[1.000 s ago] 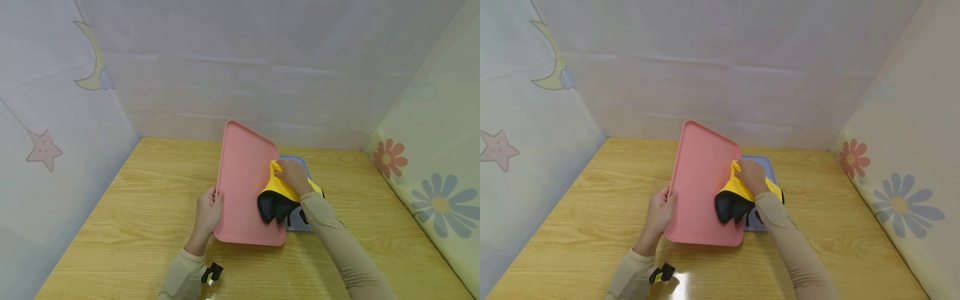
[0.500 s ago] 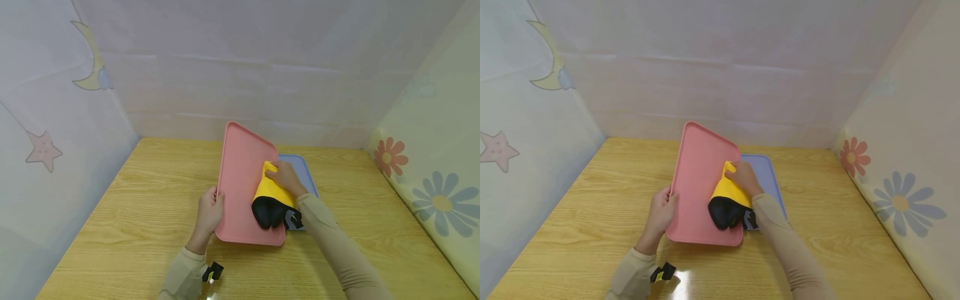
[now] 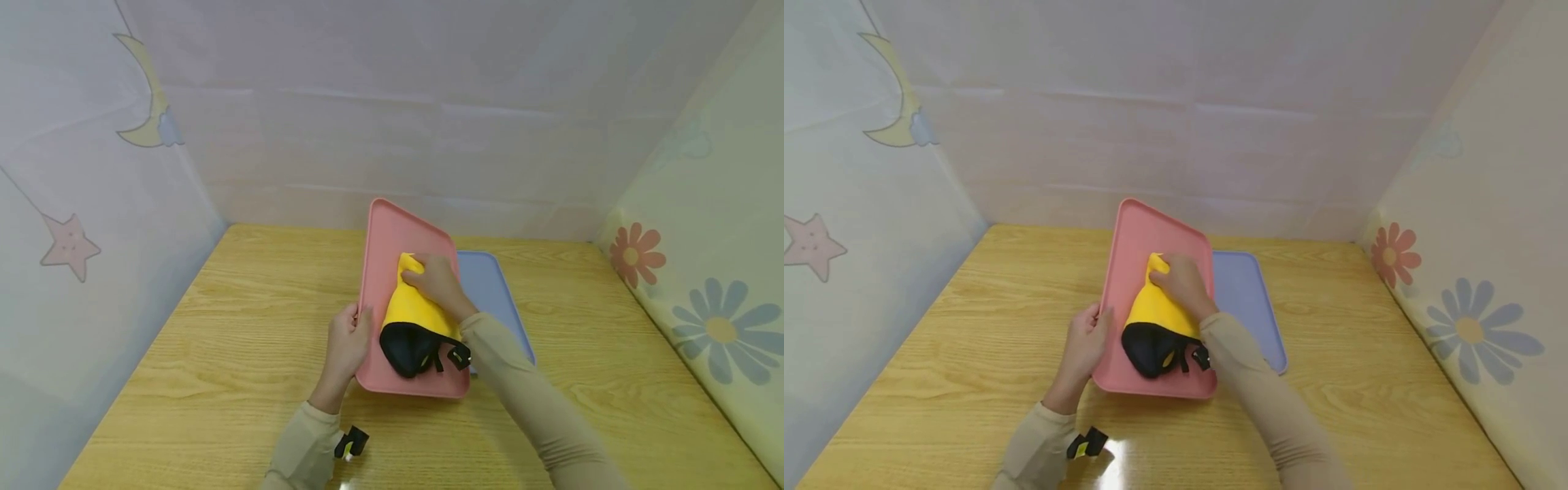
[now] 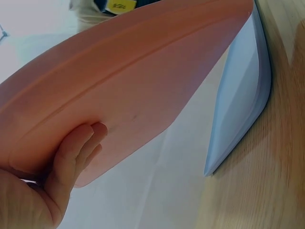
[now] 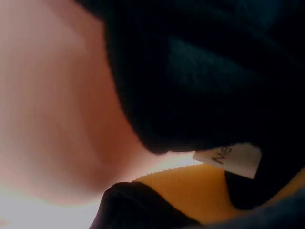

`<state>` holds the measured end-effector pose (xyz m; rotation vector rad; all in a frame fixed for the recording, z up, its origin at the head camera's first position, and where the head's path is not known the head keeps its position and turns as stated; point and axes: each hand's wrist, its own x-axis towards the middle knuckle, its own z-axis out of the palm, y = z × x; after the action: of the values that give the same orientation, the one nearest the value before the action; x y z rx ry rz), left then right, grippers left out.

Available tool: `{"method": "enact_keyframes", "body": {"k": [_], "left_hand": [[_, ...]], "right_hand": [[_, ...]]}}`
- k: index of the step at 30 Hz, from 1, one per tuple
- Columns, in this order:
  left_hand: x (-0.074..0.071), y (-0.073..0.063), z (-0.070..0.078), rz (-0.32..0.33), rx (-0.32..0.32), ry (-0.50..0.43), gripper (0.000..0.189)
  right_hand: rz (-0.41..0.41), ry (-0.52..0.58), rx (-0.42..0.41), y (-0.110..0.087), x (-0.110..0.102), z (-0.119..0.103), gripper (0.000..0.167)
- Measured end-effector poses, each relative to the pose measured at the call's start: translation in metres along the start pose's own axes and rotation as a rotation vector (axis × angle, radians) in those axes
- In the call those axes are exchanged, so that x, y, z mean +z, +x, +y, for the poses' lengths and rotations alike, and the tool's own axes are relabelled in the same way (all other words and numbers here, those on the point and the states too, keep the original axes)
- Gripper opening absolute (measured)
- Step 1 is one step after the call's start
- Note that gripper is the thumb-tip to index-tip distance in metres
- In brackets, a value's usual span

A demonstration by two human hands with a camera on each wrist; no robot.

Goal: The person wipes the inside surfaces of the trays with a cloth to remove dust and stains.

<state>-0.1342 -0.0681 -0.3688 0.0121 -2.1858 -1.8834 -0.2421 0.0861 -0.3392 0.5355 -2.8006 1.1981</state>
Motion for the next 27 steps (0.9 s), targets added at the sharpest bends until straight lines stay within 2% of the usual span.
{"method": "enact_keyframes", "body": {"k": [3, 8, 14, 17, 19, 24, 27], "left_hand": [[0.002, 0.000, -0.002, 0.015, 0.035, 0.014, 0.031], [0.004, 0.001, -0.003, 0.021, 0.038, 0.006, 0.040], [0.005, 0.002, -0.005, 0.032, 0.073, 0.016, 0.039], [0.005, 0.002, -0.004, 0.028, 0.063, 0.014, 0.037], [0.005, 0.001, 0.001, 0.018, 0.041, 0.000, 0.036], [0.001, -0.008, 0.027, 0.001, -0.005, -0.031, 0.034], [-0.001, -0.011, 0.034, -0.004, -0.025, -0.049, 0.034]], "right_hand": [[-0.001, 0.016, -0.015, -0.001, 0.003, -0.013, 0.022], [-0.003, 0.041, -0.040, -0.002, 0.008, -0.029, 0.018], [-0.021, 0.070, -0.079, -0.005, 0.014, -0.042, 0.016], [-0.033, 0.065, -0.112, -0.006, 0.015, -0.048, 0.014], [-0.038, 0.054, -0.143, -0.006, 0.015, -0.050, 0.013], [-0.070, -0.030, -0.194, -0.007, 0.013, -0.051, 0.011], [-0.099, -0.101, -0.184, -0.008, 0.011, -0.051, 0.020]]}}
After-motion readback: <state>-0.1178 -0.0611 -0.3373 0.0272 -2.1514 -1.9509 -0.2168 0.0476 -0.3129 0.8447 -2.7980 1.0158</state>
